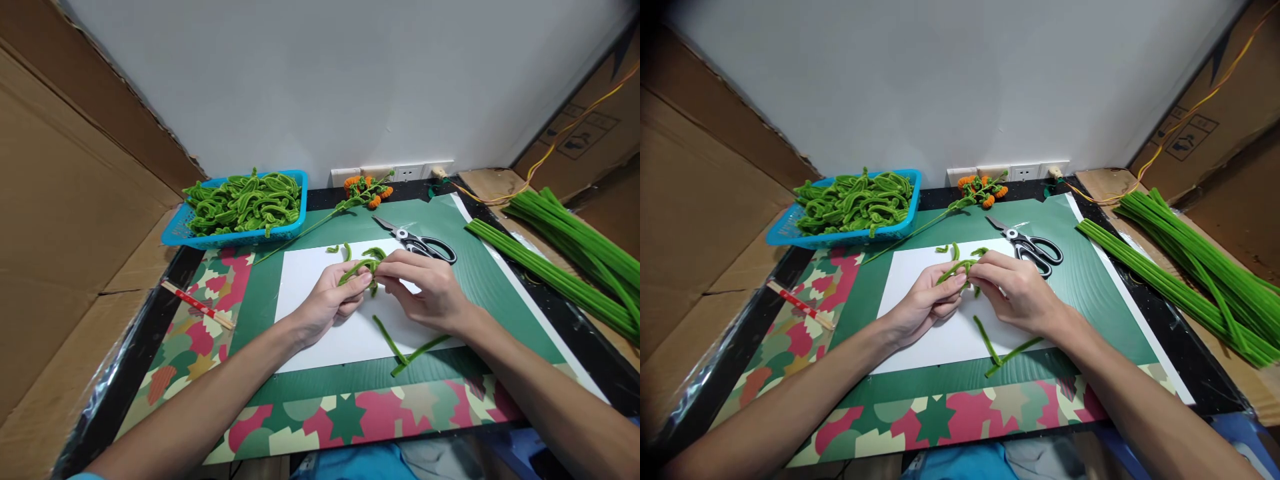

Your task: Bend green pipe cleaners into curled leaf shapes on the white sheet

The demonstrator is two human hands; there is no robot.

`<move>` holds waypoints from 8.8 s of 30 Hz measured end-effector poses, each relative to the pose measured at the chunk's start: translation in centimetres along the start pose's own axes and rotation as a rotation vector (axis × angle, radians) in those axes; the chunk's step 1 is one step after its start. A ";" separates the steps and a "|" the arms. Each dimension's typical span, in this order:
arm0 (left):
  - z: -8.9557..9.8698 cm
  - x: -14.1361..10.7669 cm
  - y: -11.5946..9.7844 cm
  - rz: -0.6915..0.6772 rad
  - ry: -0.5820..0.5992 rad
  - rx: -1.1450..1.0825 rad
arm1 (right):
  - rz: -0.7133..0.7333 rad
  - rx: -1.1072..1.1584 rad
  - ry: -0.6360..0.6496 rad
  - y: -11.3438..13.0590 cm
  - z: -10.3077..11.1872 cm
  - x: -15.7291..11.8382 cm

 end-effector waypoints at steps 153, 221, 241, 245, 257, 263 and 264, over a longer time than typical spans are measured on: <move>0.4 -0.3 -0.1 -0.170 -0.253 0.106 | -0.371 0.115 -0.148 0.7 -2.2 0.1; 0.0 -1.1 -0.6 -0.875 -0.448 1.419 | -0.822 0.517 -0.118 -1.3 -1.9 0.0; 1.2 -1.0 -2.6 -0.721 -0.200 1.117 | -0.625 0.476 -0.055 -0.1 -0.6 0.6; 2.3 -1.2 -2.9 -1.131 -0.222 1.629 | -0.962 0.964 0.012 -0.1 -1.3 0.7; 1.0 -0.2 -1.7 -0.284 -0.062 0.573 | -0.184 -0.092 0.051 -0.4 -0.4 0.0; 0.9 0.0 -0.8 -0.039 0.072 0.191 | -0.167 -0.028 0.044 -0.3 -0.1 0.1; 0.8 -0.1 -0.7 -0.022 0.077 0.164 | -0.206 0.014 0.042 -0.2 -0.1 0.2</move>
Point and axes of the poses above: each hand's wrist, its own x-axis towards the middle knuckle, its own z-axis out of the back of the hand, y = z × x, the point moved 2 cm from there along x, towards the middle knuckle, and after that the axes turned 11 degrees about x, right-handed, at the moved point
